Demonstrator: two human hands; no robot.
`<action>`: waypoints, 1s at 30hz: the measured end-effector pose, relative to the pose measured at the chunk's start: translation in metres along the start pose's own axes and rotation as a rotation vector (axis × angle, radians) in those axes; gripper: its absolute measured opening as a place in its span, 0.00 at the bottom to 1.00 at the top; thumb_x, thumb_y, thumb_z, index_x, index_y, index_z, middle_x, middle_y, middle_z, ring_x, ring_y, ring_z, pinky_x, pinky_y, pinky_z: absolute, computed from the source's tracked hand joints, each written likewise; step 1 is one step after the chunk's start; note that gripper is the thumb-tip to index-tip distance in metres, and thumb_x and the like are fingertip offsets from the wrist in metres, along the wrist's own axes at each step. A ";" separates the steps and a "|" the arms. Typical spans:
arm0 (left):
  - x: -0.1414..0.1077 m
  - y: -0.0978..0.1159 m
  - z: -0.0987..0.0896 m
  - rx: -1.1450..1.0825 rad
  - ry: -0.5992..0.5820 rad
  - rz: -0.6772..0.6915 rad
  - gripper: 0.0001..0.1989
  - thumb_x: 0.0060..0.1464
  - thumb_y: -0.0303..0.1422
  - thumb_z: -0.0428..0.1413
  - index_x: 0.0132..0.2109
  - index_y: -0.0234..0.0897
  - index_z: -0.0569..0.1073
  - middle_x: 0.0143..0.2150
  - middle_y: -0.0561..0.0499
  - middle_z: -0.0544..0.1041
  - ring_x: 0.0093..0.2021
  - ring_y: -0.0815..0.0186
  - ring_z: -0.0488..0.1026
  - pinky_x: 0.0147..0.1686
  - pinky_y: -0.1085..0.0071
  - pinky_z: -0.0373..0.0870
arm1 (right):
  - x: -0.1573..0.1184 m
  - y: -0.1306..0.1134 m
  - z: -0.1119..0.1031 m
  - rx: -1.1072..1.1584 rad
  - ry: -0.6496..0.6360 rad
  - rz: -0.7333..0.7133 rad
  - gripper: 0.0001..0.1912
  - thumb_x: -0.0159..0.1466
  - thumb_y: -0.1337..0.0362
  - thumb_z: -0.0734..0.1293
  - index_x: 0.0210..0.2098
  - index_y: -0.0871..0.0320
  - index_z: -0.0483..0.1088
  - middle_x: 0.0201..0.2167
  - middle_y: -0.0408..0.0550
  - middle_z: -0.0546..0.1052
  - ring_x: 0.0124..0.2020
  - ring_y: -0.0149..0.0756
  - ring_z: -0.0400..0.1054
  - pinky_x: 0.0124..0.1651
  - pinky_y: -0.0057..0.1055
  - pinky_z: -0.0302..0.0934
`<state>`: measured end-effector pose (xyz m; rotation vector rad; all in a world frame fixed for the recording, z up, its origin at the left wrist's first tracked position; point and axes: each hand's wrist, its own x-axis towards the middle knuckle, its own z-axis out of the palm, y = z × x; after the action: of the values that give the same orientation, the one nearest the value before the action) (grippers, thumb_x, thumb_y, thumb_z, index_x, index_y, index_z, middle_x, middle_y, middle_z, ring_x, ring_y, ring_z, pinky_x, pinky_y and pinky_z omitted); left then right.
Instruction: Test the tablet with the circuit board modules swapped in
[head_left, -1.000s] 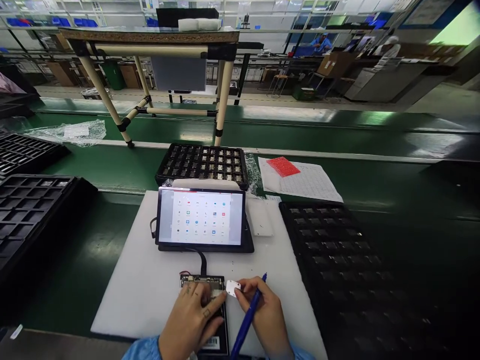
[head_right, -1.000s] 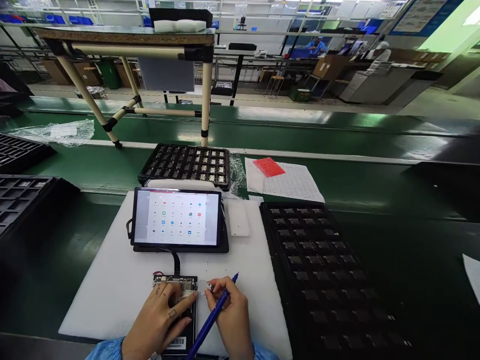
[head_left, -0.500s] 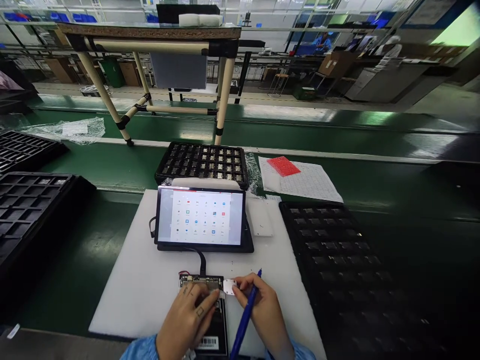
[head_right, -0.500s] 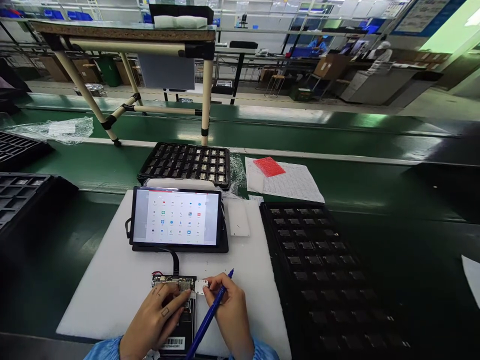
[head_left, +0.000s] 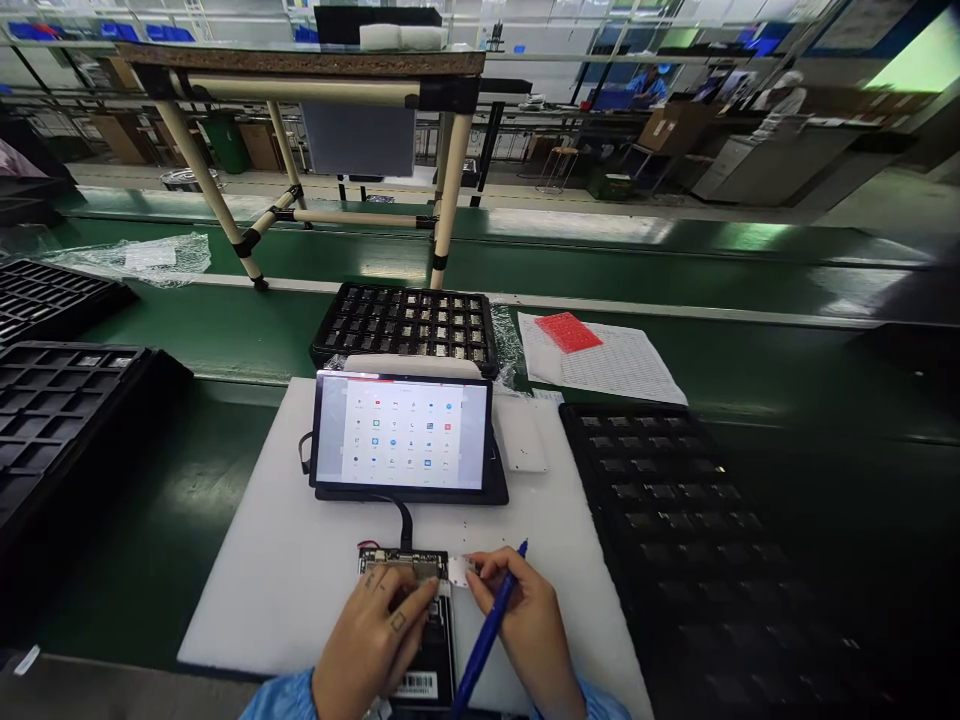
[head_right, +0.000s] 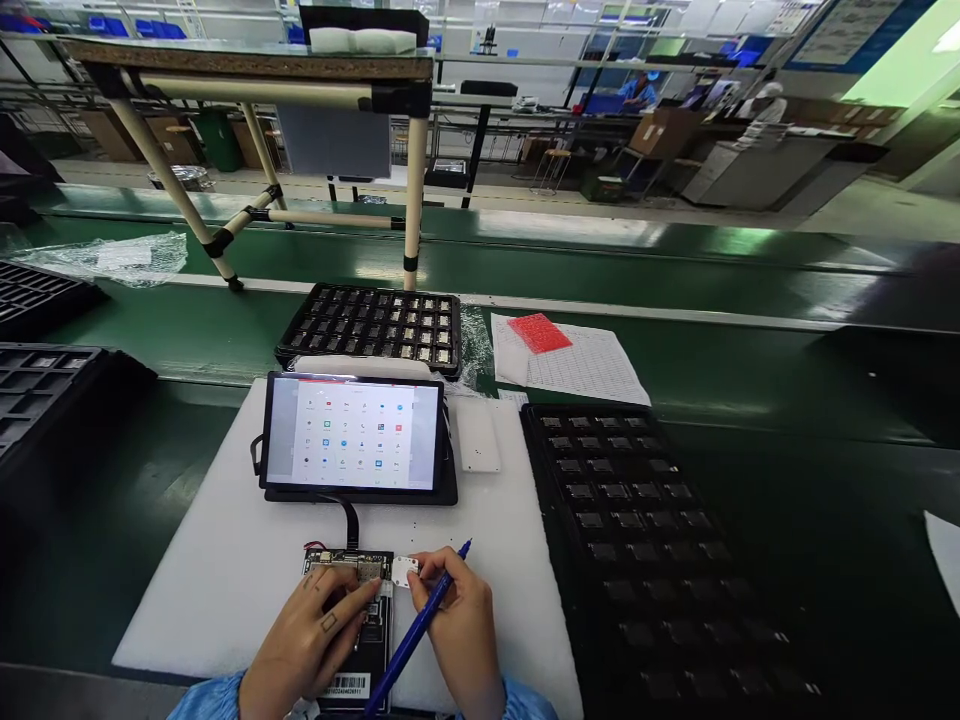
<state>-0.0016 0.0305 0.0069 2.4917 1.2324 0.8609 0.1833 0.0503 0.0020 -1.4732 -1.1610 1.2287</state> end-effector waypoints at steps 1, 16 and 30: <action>0.000 0.000 0.000 -0.004 0.002 0.003 0.15 0.60 0.21 0.43 0.52 0.30 0.66 0.37 0.43 0.68 0.36 0.62 0.68 0.31 0.64 0.74 | 0.000 0.000 0.000 -0.003 0.004 -0.002 0.10 0.52 0.62 0.69 0.22 0.55 0.63 0.29 0.50 0.79 0.29 0.39 0.73 0.33 0.31 0.68; -0.003 -0.001 0.002 0.012 -0.029 -0.018 0.16 0.60 0.22 0.44 0.53 0.31 0.66 0.38 0.42 0.68 0.37 0.60 0.69 0.32 0.63 0.74 | -0.001 -0.004 0.002 -0.049 0.018 -0.016 0.07 0.54 0.61 0.67 0.24 0.55 0.65 0.29 0.51 0.79 0.31 0.43 0.75 0.33 0.32 0.69; 0.000 0.000 0.001 0.039 0.000 -0.023 0.16 0.61 0.24 0.42 0.53 0.33 0.67 0.37 0.44 0.69 0.36 0.63 0.70 0.32 0.68 0.74 | -0.001 0.000 0.003 -0.061 0.026 -0.029 0.10 0.54 0.57 0.69 0.24 0.56 0.68 0.23 0.48 0.77 0.29 0.42 0.74 0.31 0.30 0.68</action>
<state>-0.0012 0.0305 0.0061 2.5025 1.2867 0.8394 0.1801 0.0498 0.0021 -1.5076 -1.2081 1.1602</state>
